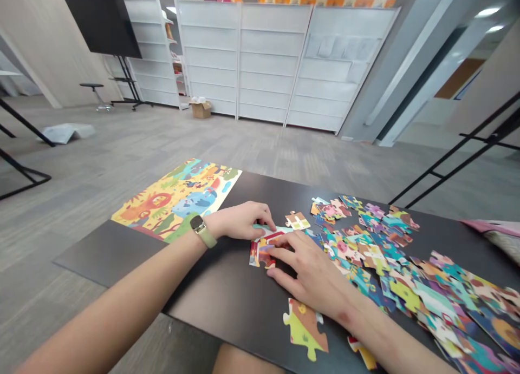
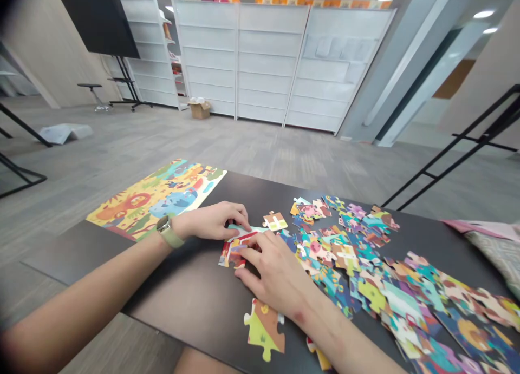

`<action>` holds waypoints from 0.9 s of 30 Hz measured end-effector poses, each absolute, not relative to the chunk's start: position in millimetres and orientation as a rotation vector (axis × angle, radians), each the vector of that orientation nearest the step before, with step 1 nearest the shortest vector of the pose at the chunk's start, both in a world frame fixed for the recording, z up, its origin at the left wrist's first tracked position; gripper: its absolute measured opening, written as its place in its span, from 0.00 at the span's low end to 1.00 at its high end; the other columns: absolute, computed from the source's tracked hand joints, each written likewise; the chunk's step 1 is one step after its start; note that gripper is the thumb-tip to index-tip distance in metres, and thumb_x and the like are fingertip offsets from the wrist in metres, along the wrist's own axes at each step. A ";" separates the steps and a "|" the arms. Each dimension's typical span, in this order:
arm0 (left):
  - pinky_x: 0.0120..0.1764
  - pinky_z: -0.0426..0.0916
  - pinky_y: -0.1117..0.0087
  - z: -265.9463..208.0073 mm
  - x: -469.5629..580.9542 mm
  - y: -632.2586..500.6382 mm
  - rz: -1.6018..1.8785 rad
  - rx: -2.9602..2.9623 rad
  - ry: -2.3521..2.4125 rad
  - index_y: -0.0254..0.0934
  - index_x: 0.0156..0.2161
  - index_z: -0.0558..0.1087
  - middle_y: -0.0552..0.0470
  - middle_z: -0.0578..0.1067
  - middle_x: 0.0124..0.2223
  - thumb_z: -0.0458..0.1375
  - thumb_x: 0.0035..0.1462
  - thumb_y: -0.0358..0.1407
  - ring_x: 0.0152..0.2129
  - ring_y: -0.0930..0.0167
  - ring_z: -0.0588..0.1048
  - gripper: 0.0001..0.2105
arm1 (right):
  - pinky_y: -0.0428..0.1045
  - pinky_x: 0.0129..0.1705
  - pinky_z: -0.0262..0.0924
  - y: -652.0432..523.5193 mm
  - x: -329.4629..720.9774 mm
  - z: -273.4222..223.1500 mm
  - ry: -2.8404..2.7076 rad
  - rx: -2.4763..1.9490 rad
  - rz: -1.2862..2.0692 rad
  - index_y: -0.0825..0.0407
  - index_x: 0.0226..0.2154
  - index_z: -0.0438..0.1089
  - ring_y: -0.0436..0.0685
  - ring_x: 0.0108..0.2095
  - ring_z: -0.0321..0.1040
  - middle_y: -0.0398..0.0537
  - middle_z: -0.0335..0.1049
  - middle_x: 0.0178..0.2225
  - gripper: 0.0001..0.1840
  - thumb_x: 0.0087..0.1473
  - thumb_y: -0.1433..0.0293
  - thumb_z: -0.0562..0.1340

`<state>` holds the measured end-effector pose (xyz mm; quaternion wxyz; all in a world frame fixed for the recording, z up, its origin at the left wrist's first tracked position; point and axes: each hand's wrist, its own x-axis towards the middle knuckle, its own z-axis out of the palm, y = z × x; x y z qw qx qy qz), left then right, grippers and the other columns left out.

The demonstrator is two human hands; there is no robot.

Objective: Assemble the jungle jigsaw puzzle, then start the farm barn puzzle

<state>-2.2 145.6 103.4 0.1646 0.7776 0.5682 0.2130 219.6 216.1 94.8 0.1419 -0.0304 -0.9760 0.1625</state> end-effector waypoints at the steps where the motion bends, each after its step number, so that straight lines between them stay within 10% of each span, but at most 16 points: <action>1: 0.43 0.69 0.72 103.8 -2.0 145.3 0.612 2.215 1.615 0.38 0.45 0.81 0.49 0.76 0.43 0.60 0.56 0.27 0.37 0.70 0.76 0.13 | 0.59 0.51 0.64 216.2 219.4 94.9 -2.813 -0.078 0.463 0.46 0.47 0.75 0.62 0.48 0.66 0.50 0.72 0.47 0.12 0.60 0.68 0.64; 16: 0.46 0.68 0.72 104.1 -5.3 144.5 0.588 2.199 1.577 0.40 0.45 0.81 0.51 0.76 0.44 0.59 0.54 0.24 0.39 0.70 0.76 0.16 | 0.58 0.50 0.65 222.3 222.3 87.8 -2.812 -0.086 0.405 0.49 0.49 0.72 0.62 0.48 0.67 0.52 0.72 0.47 0.13 0.61 0.67 0.65; 27: 0.47 0.68 0.72 104.4 -5.3 144.4 0.533 2.224 1.603 0.41 0.47 0.80 0.50 0.75 0.45 0.60 0.53 0.23 0.40 0.68 0.75 0.18 | 0.51 0.35 0.59 222.7 222.0 93.2 -2.620 0.116 0.160 0.52 0.35 0.72 0.55 0.32 0.65 0.48 0.72 0.31 0.14 0.68 0.73 0.52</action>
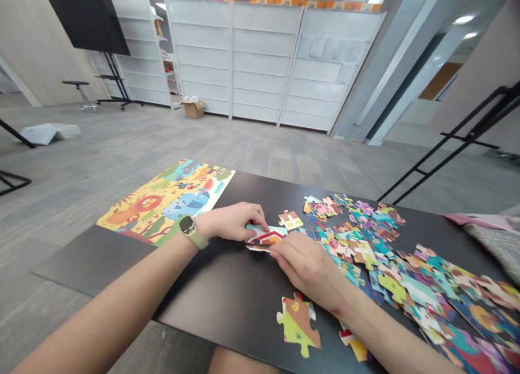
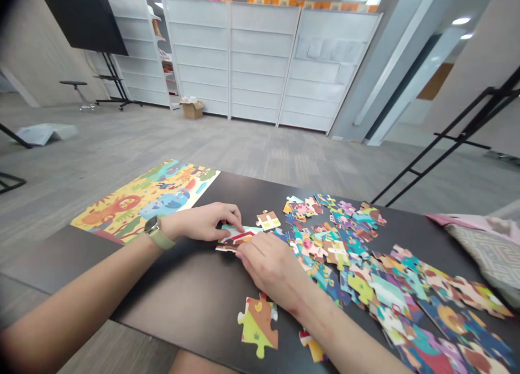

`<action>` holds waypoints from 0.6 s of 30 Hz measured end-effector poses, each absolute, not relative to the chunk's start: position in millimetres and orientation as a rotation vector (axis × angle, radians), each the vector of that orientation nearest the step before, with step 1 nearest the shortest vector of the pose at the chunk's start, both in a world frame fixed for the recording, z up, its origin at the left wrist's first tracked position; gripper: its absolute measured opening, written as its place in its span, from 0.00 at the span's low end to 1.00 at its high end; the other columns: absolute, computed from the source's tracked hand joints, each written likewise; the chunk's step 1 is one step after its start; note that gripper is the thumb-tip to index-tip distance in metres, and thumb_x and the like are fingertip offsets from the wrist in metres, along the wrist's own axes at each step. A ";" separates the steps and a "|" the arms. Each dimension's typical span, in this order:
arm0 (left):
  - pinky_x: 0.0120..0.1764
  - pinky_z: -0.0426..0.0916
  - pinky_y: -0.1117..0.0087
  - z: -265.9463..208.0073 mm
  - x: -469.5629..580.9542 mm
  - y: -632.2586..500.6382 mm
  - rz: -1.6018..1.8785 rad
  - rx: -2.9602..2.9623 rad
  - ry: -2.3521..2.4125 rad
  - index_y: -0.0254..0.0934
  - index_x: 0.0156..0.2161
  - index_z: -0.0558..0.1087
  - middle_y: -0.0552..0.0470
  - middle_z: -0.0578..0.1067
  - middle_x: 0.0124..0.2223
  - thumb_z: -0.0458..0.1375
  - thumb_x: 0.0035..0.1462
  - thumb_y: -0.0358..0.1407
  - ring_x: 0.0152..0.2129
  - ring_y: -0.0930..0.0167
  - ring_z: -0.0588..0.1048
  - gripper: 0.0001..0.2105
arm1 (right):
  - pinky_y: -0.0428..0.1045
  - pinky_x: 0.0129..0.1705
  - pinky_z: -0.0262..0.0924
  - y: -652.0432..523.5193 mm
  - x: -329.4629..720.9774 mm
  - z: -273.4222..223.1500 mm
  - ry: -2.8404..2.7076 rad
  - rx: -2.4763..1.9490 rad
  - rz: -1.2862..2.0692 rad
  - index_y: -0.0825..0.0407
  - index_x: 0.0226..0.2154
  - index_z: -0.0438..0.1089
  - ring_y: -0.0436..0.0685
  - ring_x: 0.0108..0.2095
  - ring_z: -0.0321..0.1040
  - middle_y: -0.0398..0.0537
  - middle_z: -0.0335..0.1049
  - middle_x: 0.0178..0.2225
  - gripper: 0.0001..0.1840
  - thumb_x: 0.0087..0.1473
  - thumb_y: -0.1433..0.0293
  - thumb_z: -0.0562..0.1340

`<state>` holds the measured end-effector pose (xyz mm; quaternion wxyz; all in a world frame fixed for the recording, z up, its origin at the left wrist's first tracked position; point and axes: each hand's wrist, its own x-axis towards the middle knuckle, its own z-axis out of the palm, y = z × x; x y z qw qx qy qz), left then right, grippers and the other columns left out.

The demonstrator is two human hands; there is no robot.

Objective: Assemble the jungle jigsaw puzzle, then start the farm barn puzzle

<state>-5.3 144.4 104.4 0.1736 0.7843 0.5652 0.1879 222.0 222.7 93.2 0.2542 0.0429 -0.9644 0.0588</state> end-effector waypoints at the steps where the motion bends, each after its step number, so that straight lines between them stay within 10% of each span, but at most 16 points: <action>1: 0.47 0.68 0.72 104.8 -4.8 144.2 0.531 2.224 1.609 0.41 0.47 0.80 0.50 0.75 0.45 0.60 0.53 0.23 0.40 0.68 0.75 0.18 | 0.50 0.35 0.58 221.7 223.1 93.9 -2.622 0.162 0.158 0.52 0.34 0.72 0.55 0.31 0.65 0.47 0.72 0.30 0.15 0.68 0.74 0.52; 18: 0.50 0.67 0.72 73.2 -20.5 152.5 0.575 2.145 1.774 0.46 0.47 0.76 0.53 0.74 0.49 0.50 0.64 0.35 0.46 0.66 0.74 0.13 | 0.46 0.46 0.61 237.8 239.3 92.8 -2.804 -0.073 0.311 0.52 0.37 0.74 0.52 0.38 0.68 0.45 0.74 0.35 0.10 0.64 0.69 0.57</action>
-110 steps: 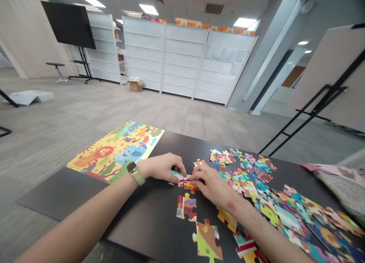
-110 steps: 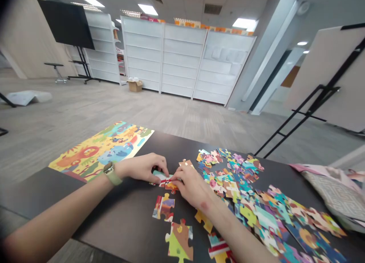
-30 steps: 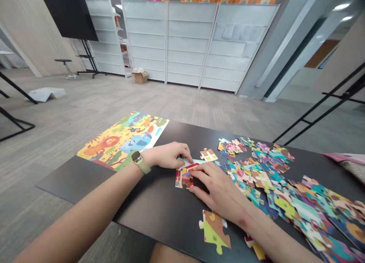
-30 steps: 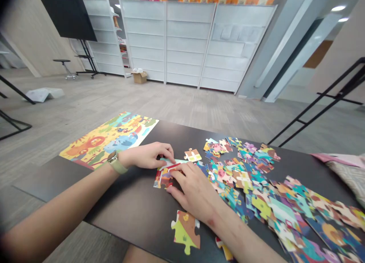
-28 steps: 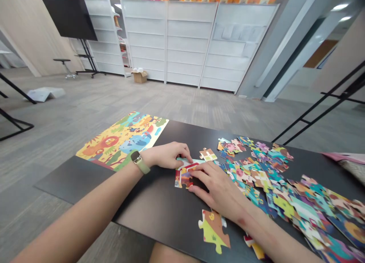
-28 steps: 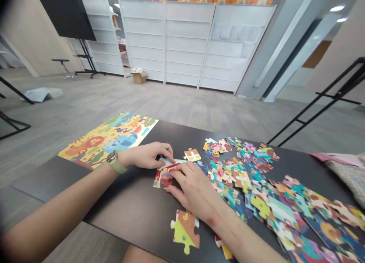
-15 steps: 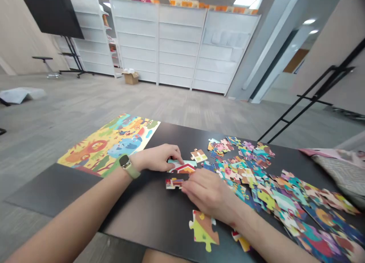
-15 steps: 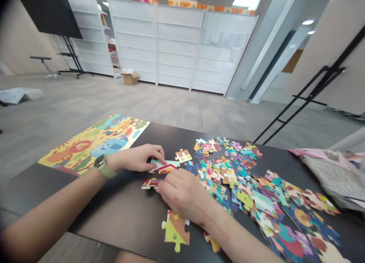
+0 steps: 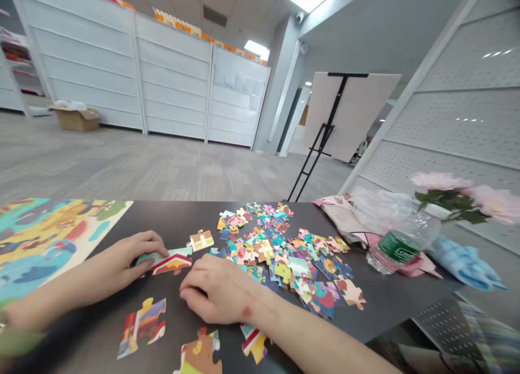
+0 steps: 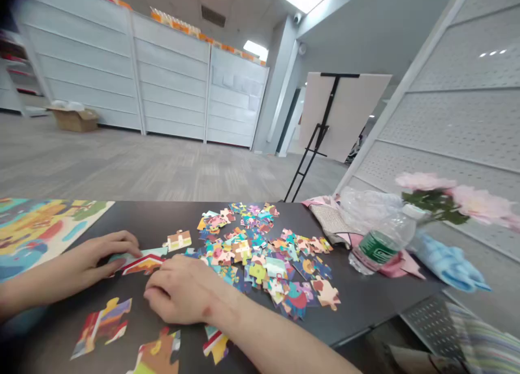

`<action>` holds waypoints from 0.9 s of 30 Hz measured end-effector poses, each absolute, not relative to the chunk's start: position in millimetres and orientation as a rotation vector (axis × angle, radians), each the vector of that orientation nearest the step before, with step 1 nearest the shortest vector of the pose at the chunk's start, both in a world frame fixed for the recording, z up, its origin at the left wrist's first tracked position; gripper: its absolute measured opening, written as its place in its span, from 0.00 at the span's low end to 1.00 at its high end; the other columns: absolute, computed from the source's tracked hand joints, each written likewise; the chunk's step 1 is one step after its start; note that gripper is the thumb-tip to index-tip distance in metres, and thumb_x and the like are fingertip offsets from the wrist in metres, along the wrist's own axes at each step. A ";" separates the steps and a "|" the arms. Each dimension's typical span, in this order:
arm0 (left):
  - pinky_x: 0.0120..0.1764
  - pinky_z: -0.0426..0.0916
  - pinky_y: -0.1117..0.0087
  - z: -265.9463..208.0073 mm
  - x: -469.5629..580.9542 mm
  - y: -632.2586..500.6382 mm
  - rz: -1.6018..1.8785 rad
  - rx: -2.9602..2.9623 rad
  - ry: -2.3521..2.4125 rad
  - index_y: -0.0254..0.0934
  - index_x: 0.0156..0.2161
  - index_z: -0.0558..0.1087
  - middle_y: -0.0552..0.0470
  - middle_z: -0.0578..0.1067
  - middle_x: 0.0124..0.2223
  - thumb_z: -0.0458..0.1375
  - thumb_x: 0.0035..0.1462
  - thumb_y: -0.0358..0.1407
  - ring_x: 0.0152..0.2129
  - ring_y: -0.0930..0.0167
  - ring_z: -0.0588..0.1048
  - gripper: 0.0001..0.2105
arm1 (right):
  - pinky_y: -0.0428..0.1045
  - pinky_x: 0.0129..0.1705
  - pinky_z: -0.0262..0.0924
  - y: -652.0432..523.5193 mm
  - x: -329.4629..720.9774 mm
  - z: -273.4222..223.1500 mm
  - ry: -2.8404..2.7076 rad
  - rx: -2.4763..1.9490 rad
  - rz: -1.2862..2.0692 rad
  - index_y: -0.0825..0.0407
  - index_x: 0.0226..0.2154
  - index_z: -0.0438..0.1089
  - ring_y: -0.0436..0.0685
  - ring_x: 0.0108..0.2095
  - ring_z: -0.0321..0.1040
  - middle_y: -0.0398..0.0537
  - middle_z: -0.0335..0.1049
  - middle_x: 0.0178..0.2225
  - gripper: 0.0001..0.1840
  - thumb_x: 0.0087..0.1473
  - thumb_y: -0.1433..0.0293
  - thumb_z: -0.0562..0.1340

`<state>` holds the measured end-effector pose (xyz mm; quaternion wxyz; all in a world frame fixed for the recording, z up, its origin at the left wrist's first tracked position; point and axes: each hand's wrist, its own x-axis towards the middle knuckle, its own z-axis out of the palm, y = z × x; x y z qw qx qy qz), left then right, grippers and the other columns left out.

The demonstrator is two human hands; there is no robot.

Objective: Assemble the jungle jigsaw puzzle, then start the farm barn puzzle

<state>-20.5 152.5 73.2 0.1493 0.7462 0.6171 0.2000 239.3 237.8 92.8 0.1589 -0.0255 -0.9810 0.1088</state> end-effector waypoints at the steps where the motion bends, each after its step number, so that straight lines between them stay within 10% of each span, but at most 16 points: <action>1: 0.50 0.67 0.72 72.2 -20.1 152.9 0.562 2.141 1.771 0.45 0.46 0.75 0.53 0.74 0.48 0.50 0.65 0.36 0.46 0.66 0.74 0.12 | 0.46 0.47 0.61 239.3 240.0 94.6 -2.815 -0.123 0.274 0.52 0.38 0.74 0.53 0.39 0.68 0.45 0.74 0.36 0.09 0.63 0.69 0.58; 8: 0.47 0.67 0.74 76.7 -15.5 153.4 0.533 2.107 1.790 0.45 0.45 0.74 0.52 0.73 0.48 0.48 0.67 0.43 0.44 0.67 0.74 0.13 | 0.54 0.48 0.61 286.6 274.5 124.9 -2.849 -1.168 0.070 0.55 0.46 0.72 0.65 0.51 0.67 0.59 0.73 0.47 0.17 0.52 0.77 0.59; 18: 0.46 0.67 0.75 78.2 -13.2 152.5 0.527 2.127 1.788 0.45 0.46 0.74 0.52 0.73 0.48 0.49 0.67 0.41 0.43 0.68 0.74 0.12 | 0.52 0.49 0.62 324.6 308.9 136.5 -2.814 -1.494 0.216 0.50 0.55 0.70 0.63 0.56 0.68 0.56 0.73 0.54 0.30 0.51 0.84 0.55; 27: 0.46 0.68 0.73 82.1 -10.1 152.0 0.536 2.126 1.801 0.44 0.45 0.75 0.51 0.74 0.48 0.50 0.66 0.40 0.43 0.67 0.75 0.12 | 0.56 0.51 0.60 318.5 298.7 134.4 -2.862 -1.344 0.272 0.49 0.47 0.77 0.68 0.54 0.68 0.56 0.77 0.47 0.19 0.60 0.58 0.59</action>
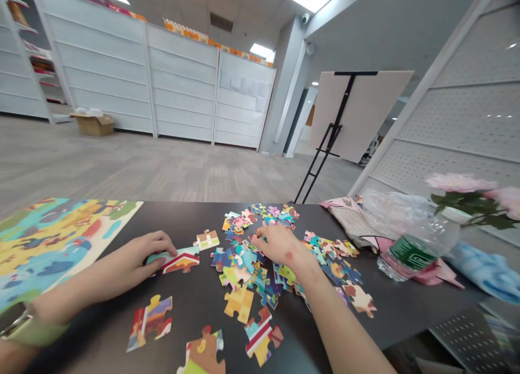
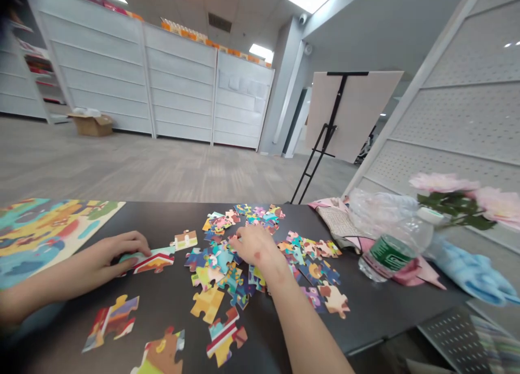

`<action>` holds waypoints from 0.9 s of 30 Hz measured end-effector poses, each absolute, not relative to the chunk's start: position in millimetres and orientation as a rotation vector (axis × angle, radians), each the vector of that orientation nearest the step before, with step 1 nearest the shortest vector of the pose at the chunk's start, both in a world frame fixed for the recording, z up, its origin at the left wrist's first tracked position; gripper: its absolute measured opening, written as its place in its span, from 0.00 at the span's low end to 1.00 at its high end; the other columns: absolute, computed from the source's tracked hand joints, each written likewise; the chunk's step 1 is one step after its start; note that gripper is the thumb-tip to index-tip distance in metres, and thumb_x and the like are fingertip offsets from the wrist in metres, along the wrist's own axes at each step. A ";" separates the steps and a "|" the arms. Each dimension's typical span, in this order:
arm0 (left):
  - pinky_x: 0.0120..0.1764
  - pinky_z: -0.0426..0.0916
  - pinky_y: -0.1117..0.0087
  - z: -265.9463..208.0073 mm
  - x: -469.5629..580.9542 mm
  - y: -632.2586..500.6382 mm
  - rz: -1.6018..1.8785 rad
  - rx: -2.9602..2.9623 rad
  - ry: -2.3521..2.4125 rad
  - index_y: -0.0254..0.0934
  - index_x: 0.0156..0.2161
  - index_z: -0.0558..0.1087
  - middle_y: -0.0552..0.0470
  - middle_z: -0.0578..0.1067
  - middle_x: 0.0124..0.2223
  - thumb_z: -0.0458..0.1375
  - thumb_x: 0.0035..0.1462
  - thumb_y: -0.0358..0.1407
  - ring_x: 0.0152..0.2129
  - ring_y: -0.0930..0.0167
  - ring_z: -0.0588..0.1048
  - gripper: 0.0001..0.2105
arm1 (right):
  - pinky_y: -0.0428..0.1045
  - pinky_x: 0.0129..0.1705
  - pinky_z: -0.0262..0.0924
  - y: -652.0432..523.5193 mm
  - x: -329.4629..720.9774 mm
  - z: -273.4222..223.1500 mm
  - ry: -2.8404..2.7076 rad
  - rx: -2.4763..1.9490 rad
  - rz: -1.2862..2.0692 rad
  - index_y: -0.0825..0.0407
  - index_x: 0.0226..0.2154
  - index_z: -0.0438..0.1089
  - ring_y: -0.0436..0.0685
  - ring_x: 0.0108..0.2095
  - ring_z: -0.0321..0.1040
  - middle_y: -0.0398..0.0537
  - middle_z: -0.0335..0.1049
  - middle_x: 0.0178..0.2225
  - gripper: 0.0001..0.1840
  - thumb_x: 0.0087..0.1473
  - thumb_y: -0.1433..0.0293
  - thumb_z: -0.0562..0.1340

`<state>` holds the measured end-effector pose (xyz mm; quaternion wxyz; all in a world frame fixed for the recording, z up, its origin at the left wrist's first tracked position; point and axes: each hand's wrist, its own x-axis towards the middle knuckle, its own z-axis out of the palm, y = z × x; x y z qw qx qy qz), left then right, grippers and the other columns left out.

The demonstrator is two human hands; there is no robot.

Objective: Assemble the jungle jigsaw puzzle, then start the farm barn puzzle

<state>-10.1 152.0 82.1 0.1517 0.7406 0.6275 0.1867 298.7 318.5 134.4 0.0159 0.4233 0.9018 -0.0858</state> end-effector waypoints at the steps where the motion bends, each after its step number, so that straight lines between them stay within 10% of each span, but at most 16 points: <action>1: 0.46 0.68 0.73 83.1 -9.4 151.7 0.532 2.125 1.805 0.44 0.45 0.75 0.51 0.74 0.48 0.49 0.66 0.40 0.43 0.67 0.75 0.12 | 0.56 0.52 0.60 317.2 297.9 133.8 2.826 1.269 -0.282 0.49 0.48 0.77 0.69 0.54 0.67 0.55 0.76 0.48 0.23 0.57 0.53 0.62; 5: 0.47 0.67 0.73 85.9 -7.5 151.2 0.528 2.119 1.823 0.44 0.45 0.75 0.51 0.74 0.48 0.48 0.66 0.41 0.43 0.66 0.75 0.13 | 0.53 0.50 0.61 313.7 297.4 131.5 2.880 1.111 -0.462 0.49 0.49 0.75 0.67 0.53 0.67 0.53 0.74 0.51 0.35 0.42 0.48 0.71; 14: 0.48 0.66 0.72 87.9 -5.0 151.3 0.511 2.101 1.834 0.44 0.45 0.75 0.51 0.73 0.49 0.48 0.65 0.40 0.44 0.66 0.74 0.13 | 0.49 0.44 0.60 327.5 300.4 128.6 2.961 1.265 -0.475 0.50 0.41 0.74 0.62 0.47 0.71 0.51 0.77 0.43 0.13 0.50 0.69 0.67; 22: 0.47 0.68 0.73 87.6 -5.7 150.3 0.560 2.125 1.825 0.44 0.45 0.76 0.51 0.75 0.48 0.50 0.64 0.40 0.43 0.66 0.75 0.13 | 0.56 0.61 0.51 319.3 294.4 127.4 3.075 1.073 -0.500 0.49 0.59 0.67 0.65 0.61 0.59 0.53 0.68 0.59 0.31 0.53 0.63 0.67; 27: 0.45 0.69 0.73 89.1 -4.9 149.8 0.584 2.142 1.833 0.44 0.44 0.77 0.51 0.76 0.47 0.50 0.64 0.41 0.42 0.66 0.76 0.13 | 0.53 0.54 0.58 309.9 289.0 127.0 3.029 0.910 -0.605 0.46 0.52 0.74 0.61 0.51 0.69 0.47 0.75 0.49 0.26 0.49 0.67 0.69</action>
